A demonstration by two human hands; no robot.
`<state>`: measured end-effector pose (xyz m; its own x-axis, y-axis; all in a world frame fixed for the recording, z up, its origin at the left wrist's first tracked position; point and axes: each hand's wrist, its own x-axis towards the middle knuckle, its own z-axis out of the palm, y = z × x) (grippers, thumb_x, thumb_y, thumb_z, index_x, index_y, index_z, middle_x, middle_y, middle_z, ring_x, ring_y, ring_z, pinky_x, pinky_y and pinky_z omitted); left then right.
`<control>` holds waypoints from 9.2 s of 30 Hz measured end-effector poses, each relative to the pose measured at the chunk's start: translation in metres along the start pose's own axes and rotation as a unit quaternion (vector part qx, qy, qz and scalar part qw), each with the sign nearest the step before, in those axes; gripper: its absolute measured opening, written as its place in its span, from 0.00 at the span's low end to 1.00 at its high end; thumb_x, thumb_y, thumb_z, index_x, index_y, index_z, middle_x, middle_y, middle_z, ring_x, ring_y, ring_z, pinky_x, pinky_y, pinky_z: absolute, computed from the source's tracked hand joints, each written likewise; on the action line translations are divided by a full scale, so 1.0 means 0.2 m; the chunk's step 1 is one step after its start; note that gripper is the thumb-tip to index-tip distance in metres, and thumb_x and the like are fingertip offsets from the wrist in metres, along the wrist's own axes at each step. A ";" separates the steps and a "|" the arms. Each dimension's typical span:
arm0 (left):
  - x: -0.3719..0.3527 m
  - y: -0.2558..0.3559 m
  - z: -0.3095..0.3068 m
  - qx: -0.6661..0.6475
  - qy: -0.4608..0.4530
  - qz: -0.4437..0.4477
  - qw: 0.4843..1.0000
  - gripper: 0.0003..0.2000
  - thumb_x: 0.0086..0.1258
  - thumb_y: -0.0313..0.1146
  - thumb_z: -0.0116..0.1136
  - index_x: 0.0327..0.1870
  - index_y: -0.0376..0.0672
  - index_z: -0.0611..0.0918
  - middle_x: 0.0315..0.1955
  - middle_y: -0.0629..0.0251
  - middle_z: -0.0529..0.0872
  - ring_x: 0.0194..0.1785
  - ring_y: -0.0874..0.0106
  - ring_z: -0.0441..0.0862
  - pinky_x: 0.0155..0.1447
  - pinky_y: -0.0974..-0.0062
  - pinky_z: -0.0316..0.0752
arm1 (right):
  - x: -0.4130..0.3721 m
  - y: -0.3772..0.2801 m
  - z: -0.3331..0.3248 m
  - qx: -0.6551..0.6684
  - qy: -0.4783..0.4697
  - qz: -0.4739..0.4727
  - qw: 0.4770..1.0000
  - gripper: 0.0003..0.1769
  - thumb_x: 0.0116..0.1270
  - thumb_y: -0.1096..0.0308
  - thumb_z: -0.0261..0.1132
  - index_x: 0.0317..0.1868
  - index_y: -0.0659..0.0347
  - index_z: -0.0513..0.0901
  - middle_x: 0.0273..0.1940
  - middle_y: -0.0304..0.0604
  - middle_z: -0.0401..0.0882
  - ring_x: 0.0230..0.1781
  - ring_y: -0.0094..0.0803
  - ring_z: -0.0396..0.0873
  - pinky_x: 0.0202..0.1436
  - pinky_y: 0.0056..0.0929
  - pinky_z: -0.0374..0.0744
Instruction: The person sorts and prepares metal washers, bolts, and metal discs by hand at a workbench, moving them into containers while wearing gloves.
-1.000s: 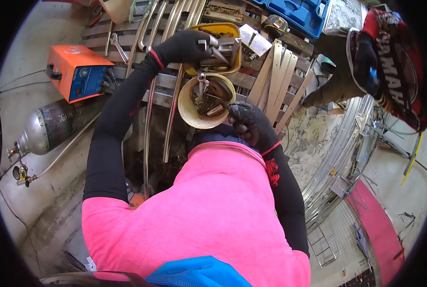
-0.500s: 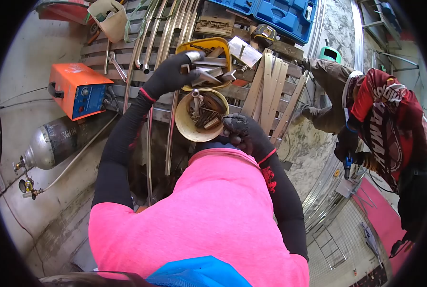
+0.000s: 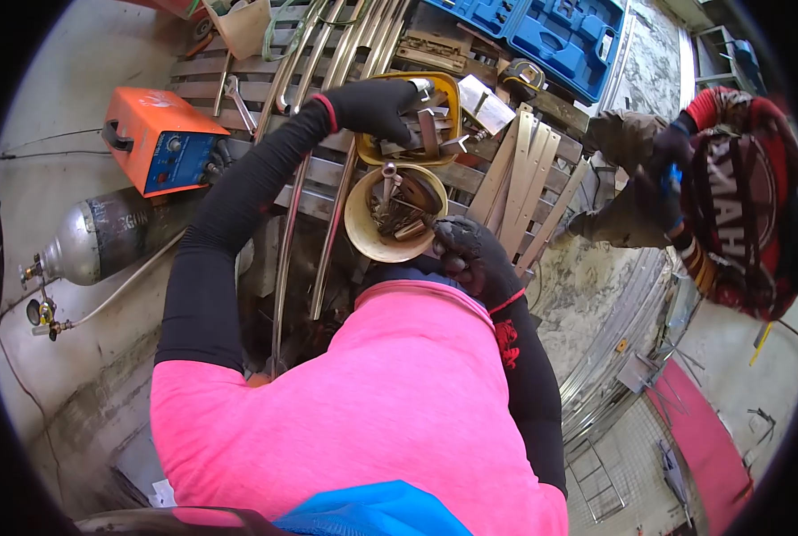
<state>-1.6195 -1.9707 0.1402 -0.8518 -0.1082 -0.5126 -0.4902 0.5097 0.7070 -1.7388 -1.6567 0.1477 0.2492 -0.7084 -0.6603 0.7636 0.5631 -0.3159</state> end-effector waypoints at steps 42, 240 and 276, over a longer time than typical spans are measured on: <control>-0.47 -0.19 -0.07 -0.232 0.198 0.038 0.952 0.34 0.62 0.39 0.68 0.69 0.32 0.75 0.47 0.59 0.87 0.45 0.79 0.81 0.51 0.78 0.78 | 0.02 0.00 -0.04 -0.020 -0.020 0.007 1.000 0.09 0.76 0.61 0.65 0.44 0.56 0.77 0.32 0.37 0.77 0.16 0.15 0.64 0.12 0.13 0.60; -0.95 0.04 1.22 -0.584 0.683 -0.022 0.437 0.12 0.70 0.25 0.64 0.53 0.35 0.83 0.46 0.63 0.87 0.49 0.76 0.85 0.58 0.76 0.79 | 0.16 -0.34 0.28 -0.017 -0.097 -0.101 0.990 0.18 0.81 0.48 0.55 0.46 0.54 0.76 0.34 0.36 0.77 0.16 0.15 0.60 0.13 0.12 0.57; -0.96 0.04 1.25 -0.572 0.681 0.004 0.457 0.15 0.72 0.28 0.65 0.57 0.33 0.81 0.49 0.60 0.87 0.52 0.74 0.86 0.59 0.75 0.81 | 0.56 -0.06 0.26 -0.837 -0.191 -0.231 0.458 0.14 0.64 0.55 0.67 0.38 0.57 0.88 0.32 0.51 0.86 0.33 0.52 0.85 0.40 0.47 0.81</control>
<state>-1.4144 -1.7315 0.1224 0.2032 -0.9383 -0.2799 0.4008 -0.1811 0.8981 -1.6882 -1.7649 0.1131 0.6212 -0.7597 -0.1926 -0.6597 -0.3742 -0.6517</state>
